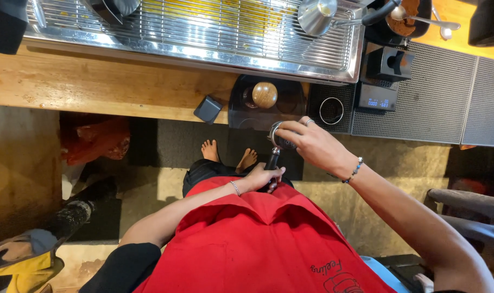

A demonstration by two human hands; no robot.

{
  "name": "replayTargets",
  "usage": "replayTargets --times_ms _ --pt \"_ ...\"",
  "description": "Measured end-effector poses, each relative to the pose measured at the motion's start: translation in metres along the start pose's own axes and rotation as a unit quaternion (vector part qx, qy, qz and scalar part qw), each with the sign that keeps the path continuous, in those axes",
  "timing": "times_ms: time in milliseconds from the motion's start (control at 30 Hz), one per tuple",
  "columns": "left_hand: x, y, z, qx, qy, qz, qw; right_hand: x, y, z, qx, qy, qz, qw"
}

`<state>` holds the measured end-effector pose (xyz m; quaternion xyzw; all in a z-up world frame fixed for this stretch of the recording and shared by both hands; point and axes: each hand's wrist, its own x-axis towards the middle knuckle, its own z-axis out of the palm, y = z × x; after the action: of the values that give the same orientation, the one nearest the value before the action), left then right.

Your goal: The person scoops ground coffee into a portafilter basket placed on a digital scale, then uses a tamper to press the grounds flat. They wipe the portafilter with a cloth and repeat the process of filling and tamping the coffee grounds.

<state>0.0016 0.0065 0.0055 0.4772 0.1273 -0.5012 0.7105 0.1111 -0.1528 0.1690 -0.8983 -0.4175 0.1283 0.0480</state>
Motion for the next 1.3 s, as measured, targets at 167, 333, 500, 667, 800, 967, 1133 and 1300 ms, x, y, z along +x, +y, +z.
replayTargets --times_ms 167,333,500,667,800,967,1133,1300 --pt "0.000 0.004 -0.003 0.001 0.003 -0.018 1.000 0.021 0.007 -0.008 -0.021 -0.020 0.173 0.984" --pt "-0.002 0.005 -0.004 0.001 0.002 -0.034 0.999 0.023 0.032 -0.031 0.006 -0.101 0.394 0.914" --pt "0.000 0.003 -0.007 0.025 0.006 -0.032 0.999 0.002 -0.001 -0.029 0.021 -0.098 -0.024 0.995" --pt "0.000 0.004 -0.007 0.021 0.008 -0.038 0.999 0.030 0.018 -0.024 -0.028 -0.113 0.182 0.976" --pt "-0.006 0.006 -0.008 0.020 0.011 -0.042 0.999 0.020 0.007 -0.029 0.027 -0.029 0.314 0.949" --pt "-0.006 0.003 -0.009 0.028 0.003 -0.045 0.999 -0.004 -0.029 0.001 0.107 0.006 0.207 0.973" --pt "0.004 0.002 -0.013 0.041 0.004 -0.033 0.999 0.008 -0.015 -0.026 0.214 0.135 0.293 0.922" --pt "-0.008 0.012 -0.009 0.030 -0.013 -0.034 0.999 0.039 0.030 0.020 0.043 0.122 0.287 0.949"
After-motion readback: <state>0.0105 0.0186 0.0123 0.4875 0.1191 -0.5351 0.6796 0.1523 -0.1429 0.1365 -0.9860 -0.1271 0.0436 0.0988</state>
